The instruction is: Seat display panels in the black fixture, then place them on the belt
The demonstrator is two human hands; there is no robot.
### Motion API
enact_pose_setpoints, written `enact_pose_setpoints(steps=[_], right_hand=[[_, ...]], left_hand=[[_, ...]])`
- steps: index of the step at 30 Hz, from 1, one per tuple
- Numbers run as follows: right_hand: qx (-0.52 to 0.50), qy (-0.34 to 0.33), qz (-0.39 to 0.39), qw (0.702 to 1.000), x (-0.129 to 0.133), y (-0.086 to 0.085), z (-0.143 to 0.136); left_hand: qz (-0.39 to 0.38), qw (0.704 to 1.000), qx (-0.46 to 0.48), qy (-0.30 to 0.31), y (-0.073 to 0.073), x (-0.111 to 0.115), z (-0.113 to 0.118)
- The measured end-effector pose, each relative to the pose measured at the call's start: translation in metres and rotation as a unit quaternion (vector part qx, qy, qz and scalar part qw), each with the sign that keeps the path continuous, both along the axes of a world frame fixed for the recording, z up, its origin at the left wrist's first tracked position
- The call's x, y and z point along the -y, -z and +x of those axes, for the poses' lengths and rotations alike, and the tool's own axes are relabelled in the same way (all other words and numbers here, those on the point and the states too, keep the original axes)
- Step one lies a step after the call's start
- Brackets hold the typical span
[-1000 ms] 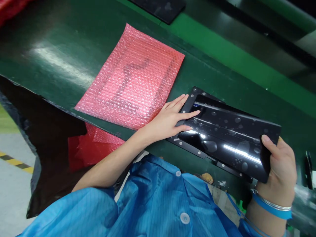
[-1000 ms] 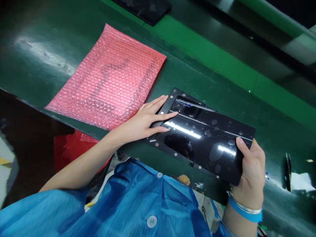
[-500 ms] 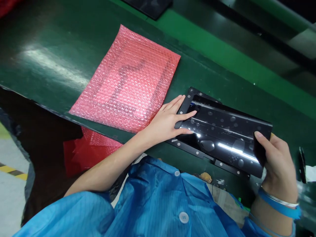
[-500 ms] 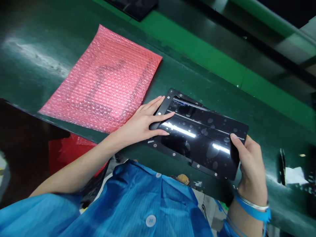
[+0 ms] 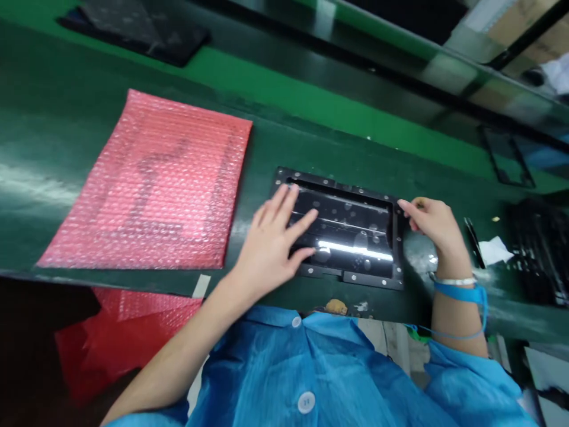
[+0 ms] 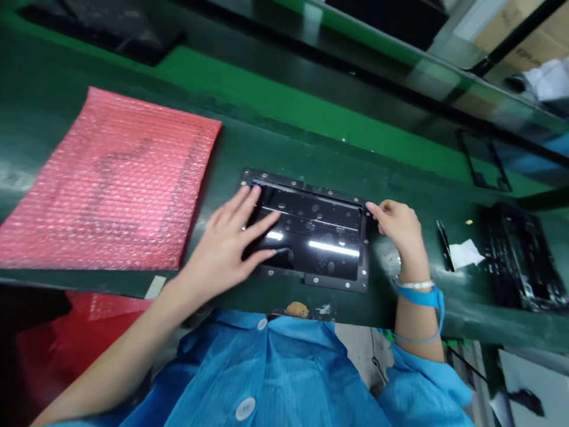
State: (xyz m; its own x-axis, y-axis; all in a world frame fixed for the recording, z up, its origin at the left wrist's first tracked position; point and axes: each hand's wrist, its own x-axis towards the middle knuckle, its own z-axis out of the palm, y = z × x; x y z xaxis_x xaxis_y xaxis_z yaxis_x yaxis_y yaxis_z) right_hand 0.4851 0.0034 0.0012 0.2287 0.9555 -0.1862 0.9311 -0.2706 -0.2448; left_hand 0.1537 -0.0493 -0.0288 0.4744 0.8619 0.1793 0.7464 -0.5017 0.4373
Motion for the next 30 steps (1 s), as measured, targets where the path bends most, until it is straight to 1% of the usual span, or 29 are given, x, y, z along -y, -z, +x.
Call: enact_pose_setpoints(steps=[2,3,4,6,8,10,14,17,20,21,22,24,26,27,28,30], right_hand=[[-0.022,0.021,-0.025,0.999,-0.008,0.005,0.002],[-0.025,0.025,-0.035,0.999,-0.012,0.006,0.002],[-0.02,0.024,-0.04,0.999,-0.015,0.006,0.0],[0.011,0.013,-0.04,0.999,-0.019,0.006,-0.004],[0.041,0.005,-0.035,0.999,-0.021,0.006,-0.008],[0.056,0.003,-0.018,0.998,-0.021,0.007,-0.009],[0.048,0.018,0.003,0.999,-0.021,0.012,-0.008],[0.032,0.019,0.004,0.999,-0.021,0.015,-0.007],[0.027,0.011,0.028,0.999,-0.019,0.016,-0.006],[0.021,0.01,0.036,0.999,-0.017,0.017,-0.005],[0.009,0.013,0.041,0.999,-0.016,0.017,-0.004],[-0.026,0.031,0.043,0.998,-0.013,0.016,-0.003],[-0.056,0.059,0.047,0.996,-0.011,0.014,-0.002],[-0.066,0.073,0.053,0.994,-0.01,0.014,-0.001],[-0.073,0.086,0.062,0.992,-0.01,0.013,-0.001],[-0.092,0.101,0.087,0.987,-0.008,0.013,-0.002]], left_hand=[[0.009,0.994,0.002,0.107,-0.001,0.011,0.032],[0.004,0.987,-0.004,0.162,-0.001,0.016,0.048],[-0.002,0.979,-0.014,0.204,0.0,0.02,0.063],[-0.007,0.968,-0.039,0.248,0.002,0.026,0.086],[0.004,0.965,-0.061,0.255,0.004,0.028,0.099],[0.021,0.964,-0.08,0.253,0.005,0.029,0.103],[0.044,0.962,-0.104,0.25,0.001,0.029,0.104],[0.034,0.962,-0.095,0.255,-0.002,0.026,0.104],[0.009,0.959,-0.062,0.277,-0.005,0.011,0.098],[0.008,0.962,-0.051,0.27,-0.006,0.002,0.095],[0.014,0.968,-0.043,0.245,-0.008,-0.008,0.092],[0.037,0.987,-0.043,0.15,-0.011,-0.03,0.086],[0.057,0.995,-0.056,0.056,-0.012,-0.05,0.081],[0.064,0.996,-0.06,0.032,-0.012,-0.058,0.08],[0.07,0.995,-0.063,0.022,-0.011,-0.065,0.08],[0.08,0.995,-0.062,0.023,-0.008,-0.073,0.082]])
